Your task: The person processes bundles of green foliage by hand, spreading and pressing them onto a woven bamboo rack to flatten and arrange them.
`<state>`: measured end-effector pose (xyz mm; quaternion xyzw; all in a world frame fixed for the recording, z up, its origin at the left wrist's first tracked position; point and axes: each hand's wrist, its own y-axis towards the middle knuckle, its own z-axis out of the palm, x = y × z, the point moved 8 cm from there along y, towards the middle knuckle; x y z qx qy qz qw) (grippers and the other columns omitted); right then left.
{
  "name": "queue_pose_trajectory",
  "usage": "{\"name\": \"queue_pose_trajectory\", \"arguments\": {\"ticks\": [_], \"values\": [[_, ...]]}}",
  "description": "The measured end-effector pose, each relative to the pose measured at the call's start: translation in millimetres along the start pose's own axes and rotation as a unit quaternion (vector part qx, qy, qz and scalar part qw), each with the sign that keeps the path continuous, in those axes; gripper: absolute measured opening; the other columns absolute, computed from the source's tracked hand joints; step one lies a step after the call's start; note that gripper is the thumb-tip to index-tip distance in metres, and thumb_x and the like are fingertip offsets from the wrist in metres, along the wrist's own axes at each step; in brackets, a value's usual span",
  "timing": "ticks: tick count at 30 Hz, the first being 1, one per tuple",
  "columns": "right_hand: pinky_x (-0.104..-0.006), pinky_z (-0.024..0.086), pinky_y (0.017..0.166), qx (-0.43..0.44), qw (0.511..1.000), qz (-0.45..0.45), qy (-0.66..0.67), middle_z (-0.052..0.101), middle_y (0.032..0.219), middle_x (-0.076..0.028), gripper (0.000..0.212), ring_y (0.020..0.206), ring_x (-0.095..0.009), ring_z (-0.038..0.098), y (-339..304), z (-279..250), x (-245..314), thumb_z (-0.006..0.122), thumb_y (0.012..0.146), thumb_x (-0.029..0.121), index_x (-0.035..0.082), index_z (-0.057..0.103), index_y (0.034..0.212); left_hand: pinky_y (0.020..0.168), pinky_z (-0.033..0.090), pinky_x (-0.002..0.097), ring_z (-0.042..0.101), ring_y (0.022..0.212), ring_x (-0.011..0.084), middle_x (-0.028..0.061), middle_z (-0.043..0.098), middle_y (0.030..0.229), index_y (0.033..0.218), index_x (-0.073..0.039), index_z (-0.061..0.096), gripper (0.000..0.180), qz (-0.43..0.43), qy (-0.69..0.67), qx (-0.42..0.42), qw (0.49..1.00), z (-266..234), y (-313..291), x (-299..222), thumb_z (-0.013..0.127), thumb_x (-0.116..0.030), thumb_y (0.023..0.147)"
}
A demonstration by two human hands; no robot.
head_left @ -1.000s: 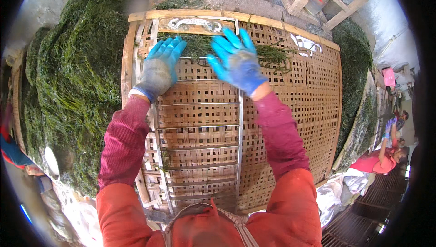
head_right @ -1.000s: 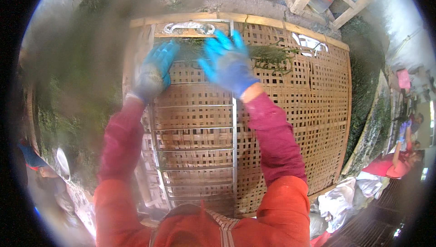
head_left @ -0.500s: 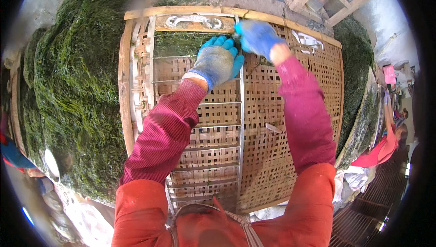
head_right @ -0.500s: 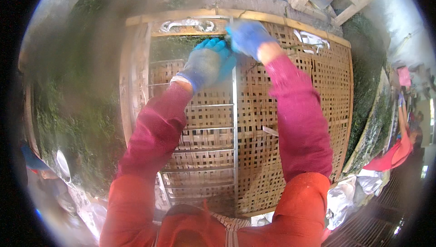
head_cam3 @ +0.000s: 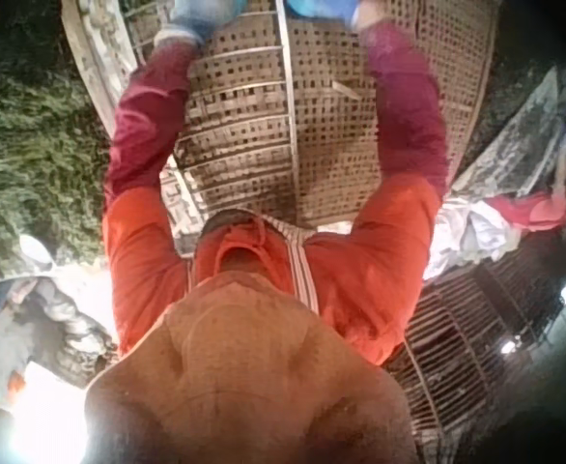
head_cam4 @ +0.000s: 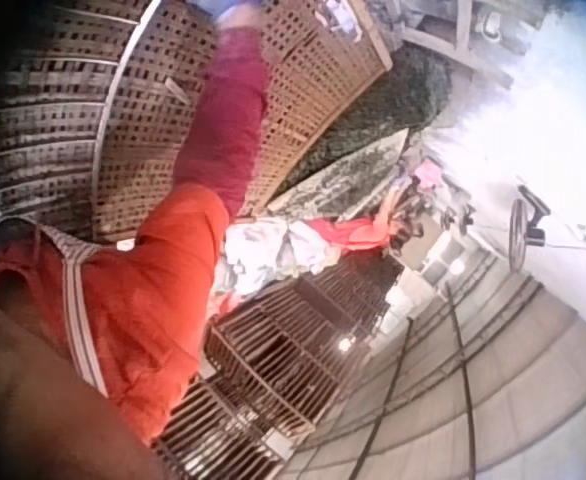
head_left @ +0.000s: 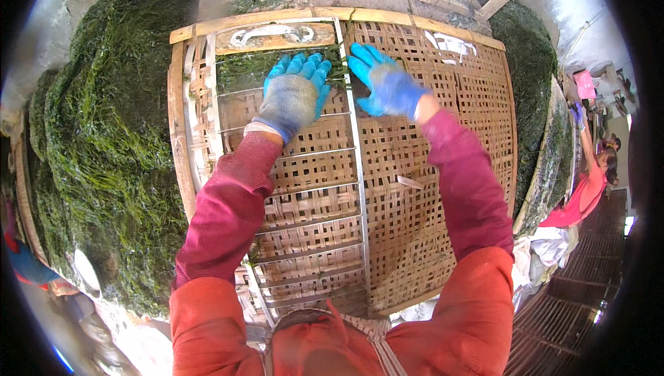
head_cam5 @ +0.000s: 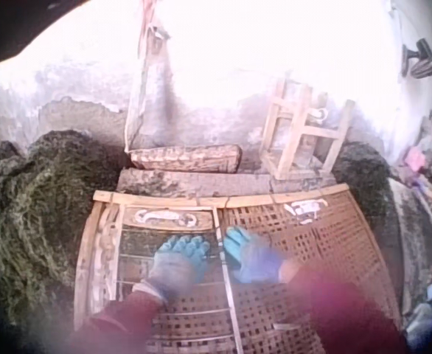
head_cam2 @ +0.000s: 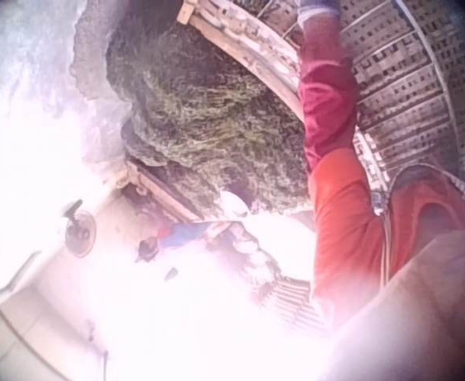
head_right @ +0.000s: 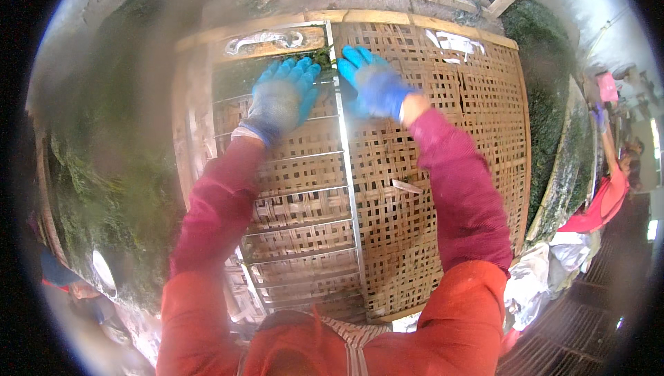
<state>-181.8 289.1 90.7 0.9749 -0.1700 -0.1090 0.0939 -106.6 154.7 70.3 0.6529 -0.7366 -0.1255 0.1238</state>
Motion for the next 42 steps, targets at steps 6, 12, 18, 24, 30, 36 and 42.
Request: {"name": "queue_pose_trajectory", "arguments": {"ticks": [6, 12, 18, 24, 30, 36, 42], "values": [[-0.041, 0.057, 0.096, -0.062, 0.927, 0.152, 0.336, 0.067, 0.127, -0.011, 0.032, 0.124, -0.033, 0.062, 45, -41, -16, 0.075, 0.085, 0.019, 0.008, 0.069, 0.115, 0.102, 0.052, 0.038, 0.068, 0.115, 0.0229, 0.0101, 0.072, 0.127, 0.126, -0.012, 0.071, 0.029, -0.177, -0.308, 0.008, 0.935, -21, -5, 40, 0.063, -0.02, 0.099], [-0.0518, 0.037, 0.118, -0.061, 0.995, -0.016, -0.082, 0.069, 0.131, -0.009, 0.042, 0.137, -0.028, 0.055, 58, -75, -11, 0.076, 0.083, 0.022, 0.014, 0.072, 0.124, 0.102, 0.052, 0.0411, 0.068, 0.113, 0.0283, 0.0126, 0.071, 0.125, 0.121, -0.006, 0.072, 0.029, -0.137, -0.109, -0.101, 0.979, -76, -33, 91, 0.065, -0.022, 0.097], [-0.0533, 0.037, 0.118, -0.041, 0.997, -0.063, 0.035, 0.068, 0.131, -0.012, 0.026, 0.128, -0.029, 0.062, 36, -14, 35, 0.067, 0.091, 0.019, 0.01, 0.073, 0.115, 0.124, 0.028, 0.046, 0.048, 0.142, 0.0324, 0.0125, 0.055, 0.151, 0.144, -0.008, 0.057, 0.052, 0.004, 0.022, -0.004, 1.0, -16, -40, 44, 0.05, -0.042, 0.104], [-0.0496, 0.046, 0.113, -0.068, 0.977, 0.098, 0.177, 0.041, 0.159, -0.021, 0.056, 0.148, -0.039, 0.04, -33, -18, -20, 0.072, 0.09, 0.022, 0.007, 0.056, 0.142, 0.128, 0.021, 0.0453, 0.045, 0.146, 0.0257, 0.0079, 0.052, 0.155, 0.147, -0.012, 0.055, 0.049, -0.02, 0.002, 0.008, 1.0, -45, -56, 63, 0.046, -0.038, 0.106], [-0.0502, 0.043, 0.115, -0.193, 0.965, 0.048, 0.174, 0.054, 0.152, -0.013, 0.016, 0.144, -0.041, 0.044, 38, -25, 9, 0.072, 0.085, 0.015, 0.004, 0.073, 0.096, 0.126, 0.021, 0.0529, 0.035, 0.151, 0.0345, 0.009, 0.04, 0.162, 0.149, -0.016, 0.053, 0.057, -0.072, 0.031, -0.079, 0.994, -48, -74, 73, 0.062, -0.031, 0.095], [-0.046, 0.049, 0.107, -0.222, 0.88, 0.326, 0.264, 0.058, 0.138, -0.027, 0.049, 0.128, -0.043, 0.059, 53, -22, -64, 0.069, 0.094, 0.034, 0.002, 0.059, 0.13, 0.127, 0.019, 0.0522, 0.032, 0.152, 0.0388, 0.0141, 0.038, 0.163, 0.153, -0.011, 0.046, 0.067, -0.135, -0.022, -0.082, 0.987, -61, -67, 75, 0.064, -0.026, 0.091], [-0.0502, 0.046, 0.112, -0.252, 0.934, 0.19, 0.167, 0.055, 0.144, -0.028, 0.057, 0.134, -0.045, 0.052, 65, -5, 74, 0.066, 0.095, 0.041, 0.001, 0.06, 0.135, 0.128, 0.018, 0.0493, 0.034, 0.152, 0.0361, 0.0137, 0.043, 0.161, 0.15, -0.01, 0.049, 0.063, -0.098, -0.018, 0.002, 0.995, -49, -69, 77, 0.06, -0.022, 0.089]]}}
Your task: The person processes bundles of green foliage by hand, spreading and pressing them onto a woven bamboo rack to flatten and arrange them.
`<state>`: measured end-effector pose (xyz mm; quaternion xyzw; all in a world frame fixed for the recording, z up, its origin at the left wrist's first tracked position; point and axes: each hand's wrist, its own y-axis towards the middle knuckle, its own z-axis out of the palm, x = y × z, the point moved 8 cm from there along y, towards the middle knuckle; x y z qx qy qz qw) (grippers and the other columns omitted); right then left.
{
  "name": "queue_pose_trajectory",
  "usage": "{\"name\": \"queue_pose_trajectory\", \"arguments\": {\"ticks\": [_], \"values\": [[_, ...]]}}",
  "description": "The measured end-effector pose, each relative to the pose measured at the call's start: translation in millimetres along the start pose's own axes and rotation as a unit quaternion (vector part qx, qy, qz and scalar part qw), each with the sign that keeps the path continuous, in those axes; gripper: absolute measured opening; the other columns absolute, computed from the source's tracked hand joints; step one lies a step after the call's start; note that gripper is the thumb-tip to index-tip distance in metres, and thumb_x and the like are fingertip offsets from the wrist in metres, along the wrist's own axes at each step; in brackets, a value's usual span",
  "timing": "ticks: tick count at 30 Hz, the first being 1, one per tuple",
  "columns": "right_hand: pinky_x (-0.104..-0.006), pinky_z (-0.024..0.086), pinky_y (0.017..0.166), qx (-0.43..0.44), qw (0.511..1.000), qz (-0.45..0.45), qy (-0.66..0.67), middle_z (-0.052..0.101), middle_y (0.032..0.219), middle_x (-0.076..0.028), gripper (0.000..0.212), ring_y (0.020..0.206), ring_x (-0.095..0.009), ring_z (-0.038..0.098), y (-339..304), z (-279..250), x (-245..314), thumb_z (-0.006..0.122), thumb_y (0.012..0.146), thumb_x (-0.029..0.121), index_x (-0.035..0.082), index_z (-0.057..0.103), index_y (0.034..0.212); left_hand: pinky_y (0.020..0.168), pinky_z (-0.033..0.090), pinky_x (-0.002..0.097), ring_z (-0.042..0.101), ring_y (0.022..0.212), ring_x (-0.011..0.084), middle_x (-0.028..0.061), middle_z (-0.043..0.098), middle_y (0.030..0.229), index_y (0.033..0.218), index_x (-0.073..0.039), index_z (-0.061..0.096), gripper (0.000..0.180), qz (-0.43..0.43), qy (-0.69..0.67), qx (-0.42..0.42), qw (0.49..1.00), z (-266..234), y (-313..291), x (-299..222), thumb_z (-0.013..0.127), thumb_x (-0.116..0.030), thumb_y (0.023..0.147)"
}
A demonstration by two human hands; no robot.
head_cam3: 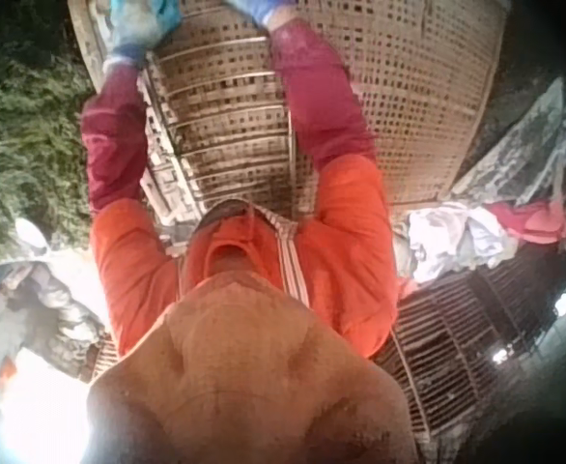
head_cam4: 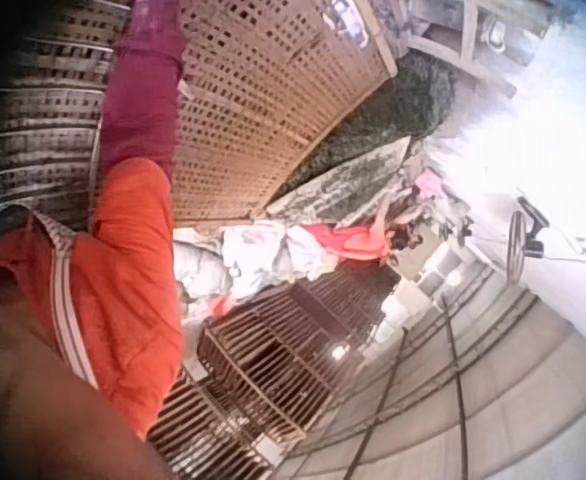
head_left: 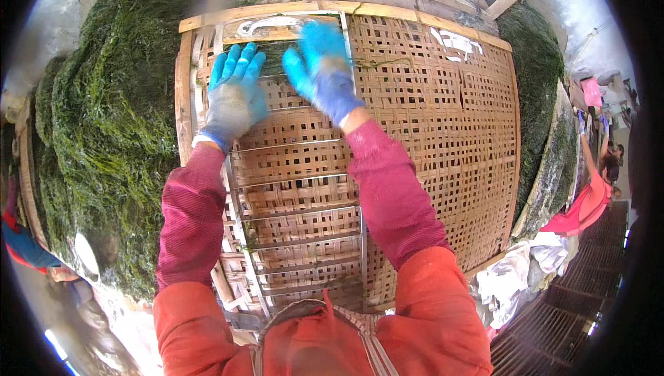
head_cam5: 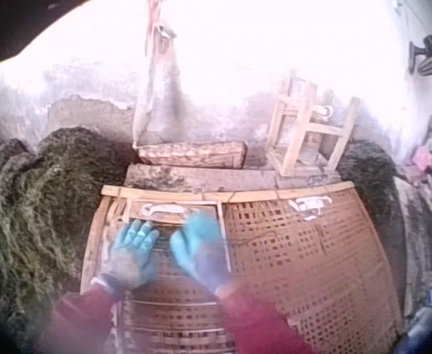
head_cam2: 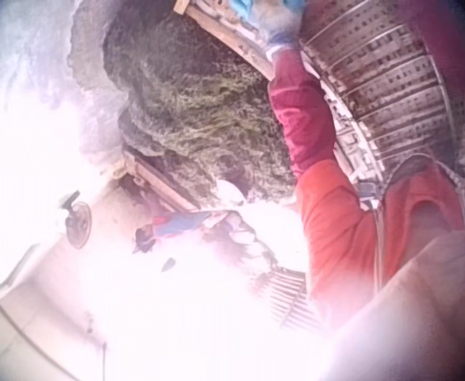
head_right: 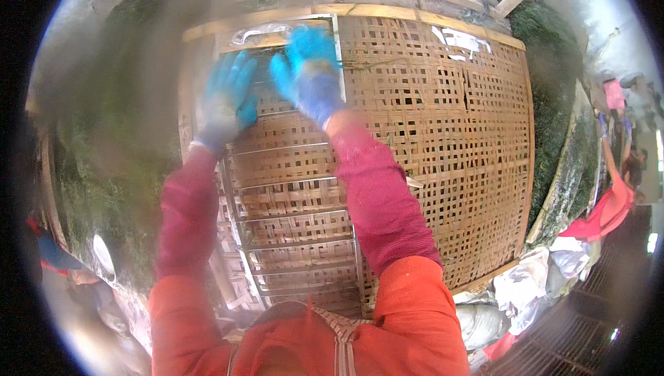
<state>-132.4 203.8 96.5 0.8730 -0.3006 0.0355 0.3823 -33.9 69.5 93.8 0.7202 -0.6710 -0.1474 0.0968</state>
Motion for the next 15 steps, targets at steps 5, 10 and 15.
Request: {"name": "queue_pose_trajectory", "arguments": {"ticks": [5, 10, 15], "values": [[-0.0498, 0.043, 0.117, 0.083, 0.957, -0.228, 0.161, 0.048, 0.154, -0.018, 0.077, 0.142, -0.04, 0.047, -17, -21, 25, 0.075, 0.08, 0.006, 0.009, 0.049, 0.152, 0.125, 0.027, 0.0503, 0.037, 0.149, 0.0366, 0.013, 0.045, 0.159, 0.149, -0.008, 0.05, 0.066, 0.036, -0.11, -0.08, 0.99, -5, -6, 12, 0.06, -0.011, 0.084], [-0.0512, 0.036, 0.121, 0.102, 0.964, -0.244, -0.001, 0.034, 0.164, -0.018, 0.101, 0.15, -0.039, 0.036, 16, -23, -1, 0.087, 0.076, 0.028, 0.016, 0.034, 0.161, 0.122, 0.03, 0.0521, 0.038, 0.146, 0.0434, 0.0169, 0.045, 0.156, 0.152, -0.004, 0.042, 0.08, -0.024, -0.139, -0.265, 0.954, -23, -20, 22, 0.061, 0.001, 0.075], [-0.0513, 0.035, 0.121, 0.052, 0.993, -0.092, -0.05, 0.034, 0.164, -0.018, 0.098, 0.151, -0.038, 0.034, 45, 24, -3, 0.081, 0.082, 0.048, 0.015, 0.034, 0.161, 0.12, 0.031, 0.0566, 0.039, 0.143, 0.0491, 0.0185, 0.045, 0.155, 0.155, -0.009, 0.038, 0.089, 0.015, -0.066, -0.265, 0.962, -39, -21, 3, 0.061, 0.005, 0.071]]}}
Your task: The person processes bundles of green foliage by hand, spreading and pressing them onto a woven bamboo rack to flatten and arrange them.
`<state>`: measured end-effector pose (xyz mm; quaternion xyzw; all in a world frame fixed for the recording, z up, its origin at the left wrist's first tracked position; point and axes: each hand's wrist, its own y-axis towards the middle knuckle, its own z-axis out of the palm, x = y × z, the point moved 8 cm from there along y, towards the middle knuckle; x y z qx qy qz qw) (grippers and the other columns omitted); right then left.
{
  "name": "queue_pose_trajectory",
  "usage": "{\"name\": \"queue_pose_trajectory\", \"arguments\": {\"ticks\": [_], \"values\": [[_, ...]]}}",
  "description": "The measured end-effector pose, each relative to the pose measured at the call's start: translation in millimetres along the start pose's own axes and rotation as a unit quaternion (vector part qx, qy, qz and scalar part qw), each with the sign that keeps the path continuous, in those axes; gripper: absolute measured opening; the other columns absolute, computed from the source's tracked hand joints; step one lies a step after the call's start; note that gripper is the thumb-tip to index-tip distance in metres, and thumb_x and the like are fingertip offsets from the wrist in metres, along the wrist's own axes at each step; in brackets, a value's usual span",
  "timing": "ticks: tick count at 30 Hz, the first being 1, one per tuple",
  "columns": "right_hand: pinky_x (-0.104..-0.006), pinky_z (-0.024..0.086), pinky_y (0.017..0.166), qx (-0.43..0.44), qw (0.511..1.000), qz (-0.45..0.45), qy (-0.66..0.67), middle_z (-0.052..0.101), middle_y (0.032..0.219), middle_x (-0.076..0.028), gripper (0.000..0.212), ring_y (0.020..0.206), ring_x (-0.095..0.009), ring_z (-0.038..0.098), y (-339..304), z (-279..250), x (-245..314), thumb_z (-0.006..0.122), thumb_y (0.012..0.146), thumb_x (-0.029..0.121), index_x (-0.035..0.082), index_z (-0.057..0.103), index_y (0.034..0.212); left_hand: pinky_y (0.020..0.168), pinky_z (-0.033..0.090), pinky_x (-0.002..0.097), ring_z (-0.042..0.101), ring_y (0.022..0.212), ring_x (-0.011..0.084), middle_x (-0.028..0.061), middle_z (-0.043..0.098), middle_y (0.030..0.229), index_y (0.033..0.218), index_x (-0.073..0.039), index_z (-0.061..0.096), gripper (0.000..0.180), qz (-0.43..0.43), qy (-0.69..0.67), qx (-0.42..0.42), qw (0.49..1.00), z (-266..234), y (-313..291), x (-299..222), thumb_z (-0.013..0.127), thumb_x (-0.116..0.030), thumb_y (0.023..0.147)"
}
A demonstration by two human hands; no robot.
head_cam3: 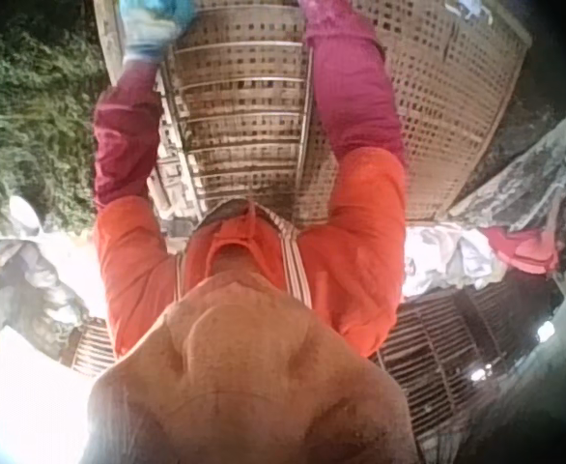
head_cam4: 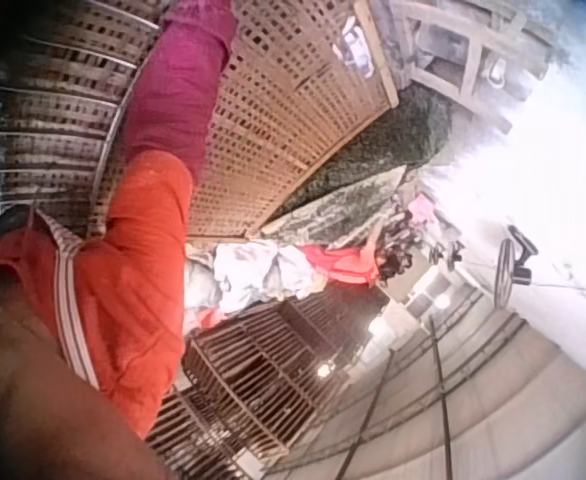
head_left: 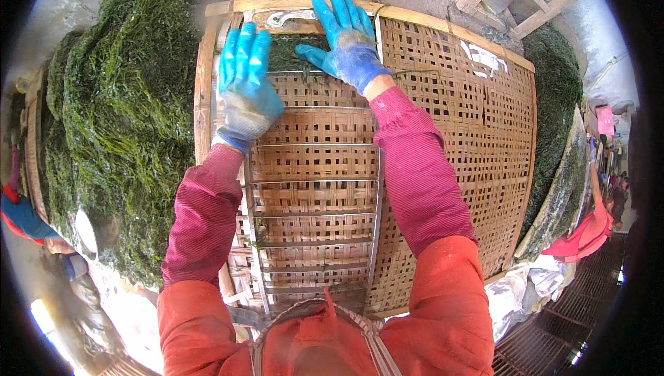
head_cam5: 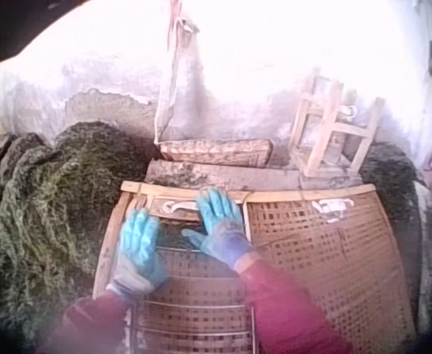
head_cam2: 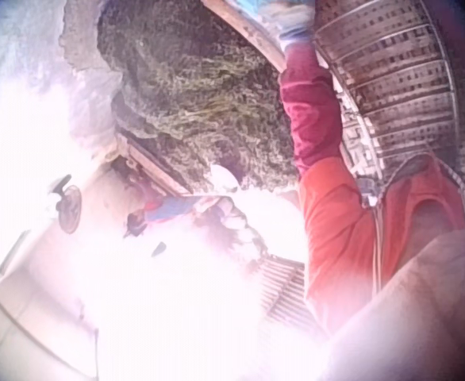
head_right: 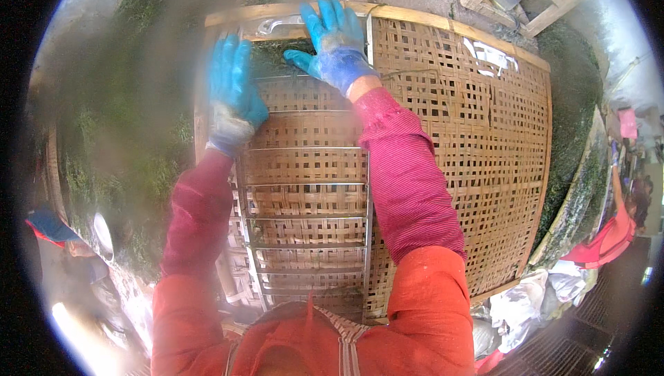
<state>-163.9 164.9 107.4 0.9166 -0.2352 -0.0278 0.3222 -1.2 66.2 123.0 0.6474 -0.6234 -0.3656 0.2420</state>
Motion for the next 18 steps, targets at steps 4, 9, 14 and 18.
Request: {"name": "queue_pose_trajectory", "arguments": {"ticks": [4, 9, 14, 18], "values": [[-0.047, 0.048, 0.11, -0.089, 0.981, -0.169, 0.029, 0.061, 0.142, -0.018, 0.057, 0.13, -0.037, 0.059, -13, -12, 23, 0.074, 0.092, 0.035, 0.006, 0.061, 0.139, 0.125, 0.026, 0.0501, 0.04, 0.148, 0.038, 0.018, 0.044, 0.159, 0.155, -0.012, 0.043, 0.063, 0.069, 0.057, 0.166, 0.982, 23, 2, -18, 0.053, -0.015, 0.093], [-0.04, 0.043, 0.117, 0.0, 0.966, -0.062, 0.253, 0.061, 0.144, -0.016, 0.054, 0.136, -0.029, 0.057, -40, -42, 13, 0.074, 0.09, 0.012, 0.005, 0.059, 0.142, 0.128, 0.018, 0.0458, 0.037, 0.151, 0.0322, 0.0147, 0.044, 0.161, 0.155, -0.008, 0.045, 0.063, 0.025, 0.074, 0.346, 0.935, 67, -10, 8, 0.041, -0.048, 0.106], [-0.0467, 0.03, 0.125, 0.049, 0.986, 0.055, 0.152, 0.037, 0.164, -0.018, 0.078, 0.154, -0.038, 0.03, -86, -80, -99, 0.077, 0.085, 0.011, 0.015, 0.044, 0.156, 0.129, 0.012, 0.0464, 0.032, 0.154, 0.0317, 0.0124, 0.041, 0.163, 0.156, -0.011, 0.044, 0.065, 0.073, 0.096, 0.291, 0.949, 67, 10, -43, 0.034, -0.053, 0.107], [-0.0534, 0.042, 0.114, 0.037, 0.997, 0.002, 0.069, 0.056, 0.148, -0.017, 0.026, 0.141, -0.048, 0.044, -94, -50, -81, 0.074, 0.075, 0.004, 0.009, 0.073, 0.1, 0.129, 0.011, 0.046, 0.03, 0.154, 0.0308, 0.0111, 0.037, 0.166, 0.157, -0.012, 0.044, 0.067, 0.061, 0.066, 0.35, 0.932, 101, 5, -50, 0.033, -0.054, 0.106]]}}
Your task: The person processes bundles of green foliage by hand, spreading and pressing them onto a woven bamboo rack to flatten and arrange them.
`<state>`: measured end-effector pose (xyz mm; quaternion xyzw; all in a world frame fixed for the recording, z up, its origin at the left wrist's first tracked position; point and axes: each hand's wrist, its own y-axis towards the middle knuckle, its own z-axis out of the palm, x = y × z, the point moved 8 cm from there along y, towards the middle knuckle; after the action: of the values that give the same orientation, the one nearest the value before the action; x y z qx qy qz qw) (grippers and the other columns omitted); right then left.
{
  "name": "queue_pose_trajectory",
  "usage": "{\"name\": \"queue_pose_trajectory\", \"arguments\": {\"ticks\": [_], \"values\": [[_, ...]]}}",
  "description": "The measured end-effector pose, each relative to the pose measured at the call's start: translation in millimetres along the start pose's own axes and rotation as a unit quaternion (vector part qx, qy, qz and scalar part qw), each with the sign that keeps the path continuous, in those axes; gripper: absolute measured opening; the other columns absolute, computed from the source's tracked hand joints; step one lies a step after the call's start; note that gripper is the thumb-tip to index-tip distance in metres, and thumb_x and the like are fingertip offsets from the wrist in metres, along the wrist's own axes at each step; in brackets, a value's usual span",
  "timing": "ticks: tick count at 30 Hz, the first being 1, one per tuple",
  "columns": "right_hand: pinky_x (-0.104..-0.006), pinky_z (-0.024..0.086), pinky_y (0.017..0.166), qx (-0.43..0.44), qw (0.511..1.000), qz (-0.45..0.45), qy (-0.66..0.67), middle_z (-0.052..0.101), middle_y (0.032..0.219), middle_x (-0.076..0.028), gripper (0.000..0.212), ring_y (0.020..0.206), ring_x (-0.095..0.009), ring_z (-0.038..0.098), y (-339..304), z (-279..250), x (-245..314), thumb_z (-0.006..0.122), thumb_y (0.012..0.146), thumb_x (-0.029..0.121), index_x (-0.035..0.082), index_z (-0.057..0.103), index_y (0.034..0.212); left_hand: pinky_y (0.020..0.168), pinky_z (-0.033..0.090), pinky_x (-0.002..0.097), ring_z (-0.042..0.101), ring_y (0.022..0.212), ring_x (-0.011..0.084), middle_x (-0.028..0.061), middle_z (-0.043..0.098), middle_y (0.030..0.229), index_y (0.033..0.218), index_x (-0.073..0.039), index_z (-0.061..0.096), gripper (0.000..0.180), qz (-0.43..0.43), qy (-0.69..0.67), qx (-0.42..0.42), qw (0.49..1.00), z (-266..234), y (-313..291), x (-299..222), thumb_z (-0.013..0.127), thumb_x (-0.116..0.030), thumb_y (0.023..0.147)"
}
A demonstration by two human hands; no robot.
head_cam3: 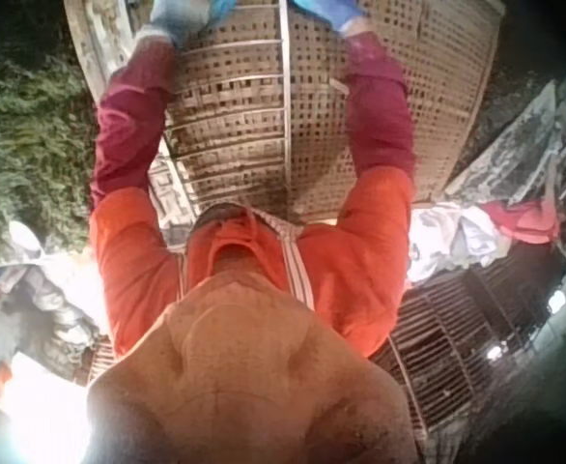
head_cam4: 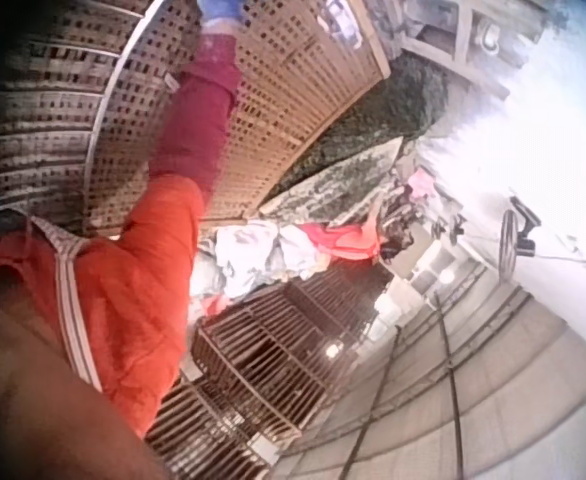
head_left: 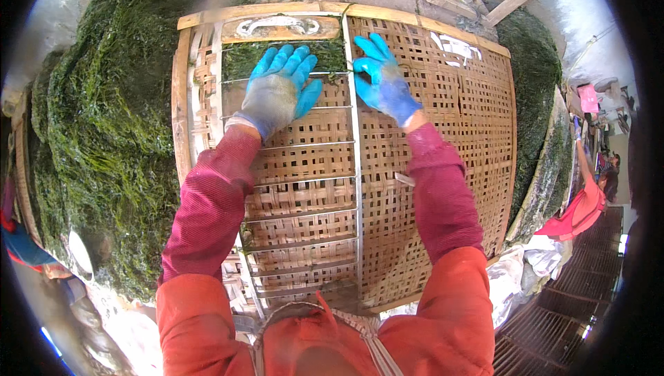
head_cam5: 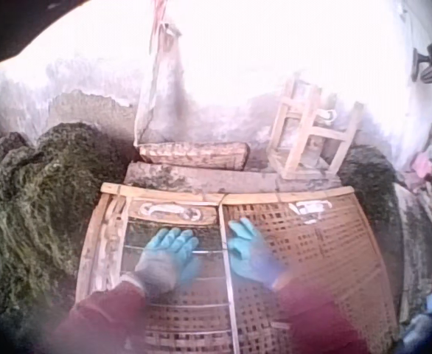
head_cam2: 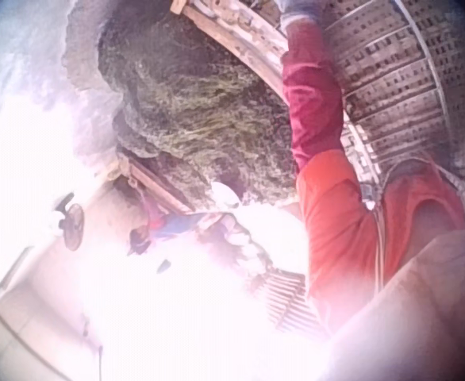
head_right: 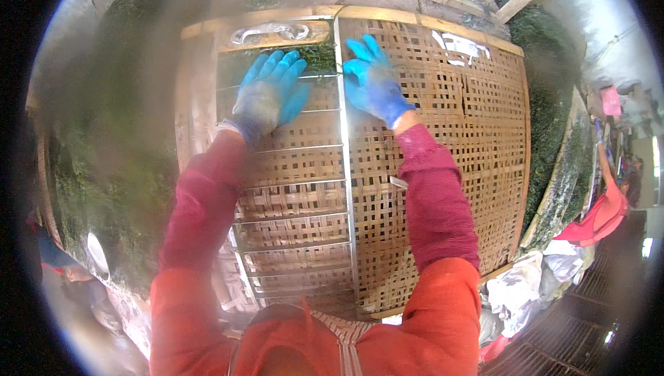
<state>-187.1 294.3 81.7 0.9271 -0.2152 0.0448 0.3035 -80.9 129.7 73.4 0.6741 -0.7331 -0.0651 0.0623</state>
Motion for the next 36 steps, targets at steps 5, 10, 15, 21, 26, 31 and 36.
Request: {"name": "queue_pose_trajectory", "arguments": {"ticks": [5, 10, 15, 21, 26, 31, 36], "values": [[-0.0472, 0.04, 0.118, -0.054, 0.994, -0.039, 0.089, 0.062, 0.143, -0.016, 0.038, 0.143, -0.035, 0.048, 78, -31, 40, 0.076, 0.087, 0.015, 0.012, 0.068, 0.124, 0.129, 0.013, 0.0461, 0.03, 0.154, 0.0325, 0.0118, 0.038, 0.165, 0.159, -0.012, 0.04, 0.066, -0.004, -0.087, -0.034, 0.996, -5, -18, 33, 0.041, -0.051, 0.105], [-0.0446, 0.041, 0.115, -0.13, 0.909, 0.361, 0.162, 0.046, 0.153, -0.029, 0.075, 0.142, -0.041, 0.045, 61, -28, -61, 0.071, 0.087, 0.055, 0.0, 0.061, 0.137, 0.129, 0.013, 0.0475, 0.028, 0.155, 0.0361, 0.018, 0.035, 0.165, 0.159, -0.008, 0.038, 0.073, -0.12, 0.016, -0.048, 0.991, -25, -40, 52, 0.048, -0.053, 0.102], [-0.0524, 0.022, 0.124, -0.084, 0.922, 0.374, 0.044, 0.041, 0.157, -0.031, 0.081, 0.149, -0.048, 0.029, 65, 27, -45, 0.064, 0.085, 0.067, -0.001, 0.068, 0.13, 0.129, 0.015, 0.0503, 0.028, 0.154, 0.0405, 0.0202, 0.036, 0.164, 0.155, -0.005, 0.043, 0.076, -0.129, -0.038, -0.089, 0.987, -24, -46, 60, 0.053, -0.055, 0.098], [-0.058, 0.022, 0.122, -0.014, 0.906, 0.401, -0.133, 0.042, 0.159, -0.027, 0.073, 0.151, -0.048, 0.03, 99, 12, -69, 0.058, 0.091, 0.062, 0.002, 0.068, 0.132, 0.128, 0.015, 0.0509, 0.029, 0.153, 0.041, 0.0198, 0.037, 0.163, 0.154, -0.005, 0.045, 0.076, -0.123, -0.017, -0.085, 0.989, -22, -44, 56, 0.052, -0.056, 0.099], [-0.0605, 0.023, 0.121, 0.203, 0.895, 0.35, -0.187, 0.048, 0.158, -0.017, 0.061, 0.152, -0.046, 0.029, 139, 24, -61, 0.062, 0.091, 0.054, 0.013, 0.067, 0.137, 0.128, 0.015, 0.0512, 0.03, 0.153, 0.0406, 0.0194, 0.037, 0.163, 0.153, -0.004, 0.047, 0.076, -0.113, -0.037, -0.113, 0.987, -25, -51, 60, 0.05, -0.058, 0.099], [-0.0455, 0.054, 0.1, 0.229, 0.9, 0.349, -0.13, 0.071, 0.128, -0.02, 0.044, 0.118, -0.038, 0.068, 140, 21, -85, 0.064, 0.088, 0.038, 0.011, 0.077, 0.12, 0.128, 0.014, 0.0509, 0.03, 0.153, 0.0402, 0.0192, 0.037, 0.164, 0.153, -0.003, 0.046, 0.079, -0.102, -0.021, -0.116, 0.988, -24, -47, 56, 0.047, -0.06, 0.099], [-0.033, 0.055, 0.072, 0.023, 0.926, 0.163, 0.339, 0.068, 0.085, -0.005, 0.038, 0.072, -0.017, 0.065, 153, -20, -16, 0.074, 0.091, 0.032, 0.007, 0.071, 0.119, 0.128, 0.014, 0.0509, 0.031, 0.153, 0.04, 0.0191, 0.037, 0.164, 0.154, -0.004, 0.045, 0.076, -0.108, -0.001, -0.107, 0.988, -15, -47, 62, 0.047, -0.057, 0.1]]}}
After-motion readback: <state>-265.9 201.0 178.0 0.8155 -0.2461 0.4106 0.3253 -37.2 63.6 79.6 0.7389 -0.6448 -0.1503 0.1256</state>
